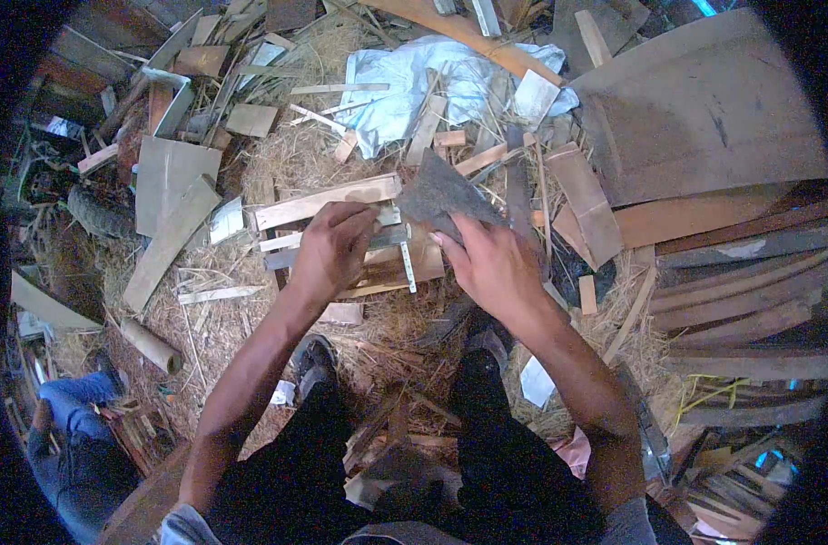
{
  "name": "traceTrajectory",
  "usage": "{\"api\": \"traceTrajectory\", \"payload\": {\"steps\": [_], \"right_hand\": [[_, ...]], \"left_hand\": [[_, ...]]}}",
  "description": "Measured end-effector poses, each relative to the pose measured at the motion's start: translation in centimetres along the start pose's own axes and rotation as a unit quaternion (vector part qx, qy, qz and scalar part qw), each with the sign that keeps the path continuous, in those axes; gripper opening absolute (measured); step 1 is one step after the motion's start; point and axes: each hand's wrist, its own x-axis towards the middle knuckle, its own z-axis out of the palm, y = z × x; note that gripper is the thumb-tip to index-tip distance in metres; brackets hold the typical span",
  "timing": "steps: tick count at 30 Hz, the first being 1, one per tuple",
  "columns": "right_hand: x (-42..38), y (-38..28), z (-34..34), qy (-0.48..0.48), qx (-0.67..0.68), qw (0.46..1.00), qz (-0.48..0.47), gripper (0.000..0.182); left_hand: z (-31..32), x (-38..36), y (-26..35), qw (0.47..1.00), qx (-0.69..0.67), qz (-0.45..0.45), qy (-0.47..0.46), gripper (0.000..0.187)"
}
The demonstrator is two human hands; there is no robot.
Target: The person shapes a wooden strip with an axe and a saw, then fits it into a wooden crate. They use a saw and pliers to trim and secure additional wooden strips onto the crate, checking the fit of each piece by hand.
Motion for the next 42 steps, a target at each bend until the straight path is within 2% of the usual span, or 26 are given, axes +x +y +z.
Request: {"api": "traceTrajectory", "payload": {"steps": [8, 20, 25, 29, 37, 42], "right_hand": [[-0.2, -0.2, -0.1, -0.011, 0.018, 1.000, 0.021, 0.034], [-0.2, 0.4, 0.2, -0.003, 0.020, 1.000, 0.019, 0.036], [-0.1, 0.6, 0.2, 0.017, 0.025, 0.999, -0.009, 0.036], [-0.1, 0.3, -0.1, -0.015, 0.011, 1.000, 0.025, 0.036], [0.0, -0.1, 0.4, 0.006, 0.058, 0.998, 0.004, 0.036], [0.2, -0.5, 0.1, -0.005, 0.021, 1.000, 0.008, 0.035]], "left_hand": [[-0.6, 0.7, -0.5, 0.988, 0.125, 0.088, -0.025, 0.032], [0.3, 0.0, -0.9, 0.994, 0.081, 0.076, -0.001, 0.039], [0.5, 0.0, -1.1, 0.995, 0.067, 0.069, 0.007, 0.033], [0.5, -0.1, -1.0, 0.997, 0.048, 0.060, 0.023, 0.030], [0.4, 0.2, -1.3, 0.997, 0.030, 0.070, 0.028, 0.032], [0.4, 0.3, -1.5, 0.998, 0.009, 0.060, 0.026, 0.029]]}}
